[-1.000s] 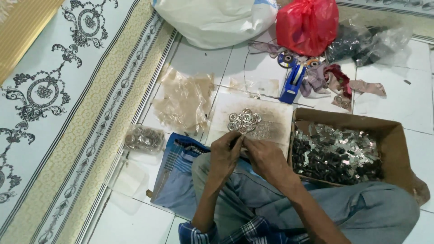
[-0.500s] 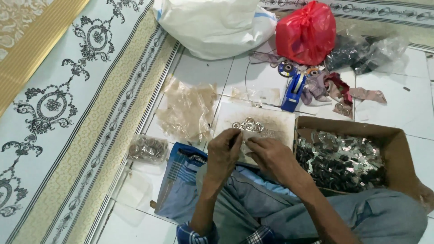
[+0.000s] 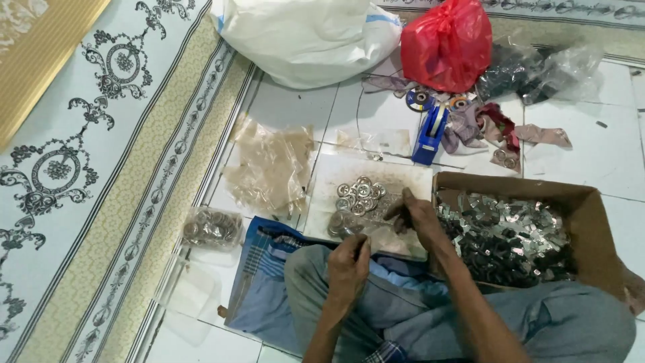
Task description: Sorting and packing small metal components into plastic bags while sitting on the floor.
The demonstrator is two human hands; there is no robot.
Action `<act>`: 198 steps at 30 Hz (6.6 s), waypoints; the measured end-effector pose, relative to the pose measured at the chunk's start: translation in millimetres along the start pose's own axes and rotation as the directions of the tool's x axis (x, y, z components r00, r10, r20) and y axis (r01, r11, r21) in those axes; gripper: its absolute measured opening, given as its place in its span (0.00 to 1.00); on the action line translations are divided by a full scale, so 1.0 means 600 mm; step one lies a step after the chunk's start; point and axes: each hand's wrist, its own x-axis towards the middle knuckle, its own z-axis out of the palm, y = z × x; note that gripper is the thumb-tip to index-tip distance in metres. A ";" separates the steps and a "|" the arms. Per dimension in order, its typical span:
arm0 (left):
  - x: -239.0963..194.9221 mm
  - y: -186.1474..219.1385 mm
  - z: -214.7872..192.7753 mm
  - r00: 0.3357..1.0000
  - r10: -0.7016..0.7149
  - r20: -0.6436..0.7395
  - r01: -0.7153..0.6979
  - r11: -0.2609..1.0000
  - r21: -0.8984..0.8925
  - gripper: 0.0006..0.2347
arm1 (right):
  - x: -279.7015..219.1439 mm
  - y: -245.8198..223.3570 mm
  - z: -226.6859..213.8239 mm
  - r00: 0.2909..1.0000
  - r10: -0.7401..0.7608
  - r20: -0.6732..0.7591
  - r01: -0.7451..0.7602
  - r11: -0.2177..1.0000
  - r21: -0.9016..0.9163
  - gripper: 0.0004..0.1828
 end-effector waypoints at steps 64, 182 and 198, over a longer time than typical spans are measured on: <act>-0.036 0.064 0.002 0.974 -0.132 -0.184 0.103 0.982 -0.159 0.04 | -0.175 0.065 0.083 0.740 -0.672 -0.027 0.590 0.668 -0.454 0.18; 0.132 0.074 -0.078 0.992 0.060 0.111 -0.068 0.996 0.064 0.05 | -0.093 -0.129 0.071 0.776 -0.378 0.505 0.555 0.030 -0.831 0.08; 0.120 0.033 -0.046 0.914 -0.406 0.023 0.403 0.897 -0.184 0.09 | -0.087 -0.129 0.151 0.630 -0.607 0.485 0.550 -0.092 -0.830 0.05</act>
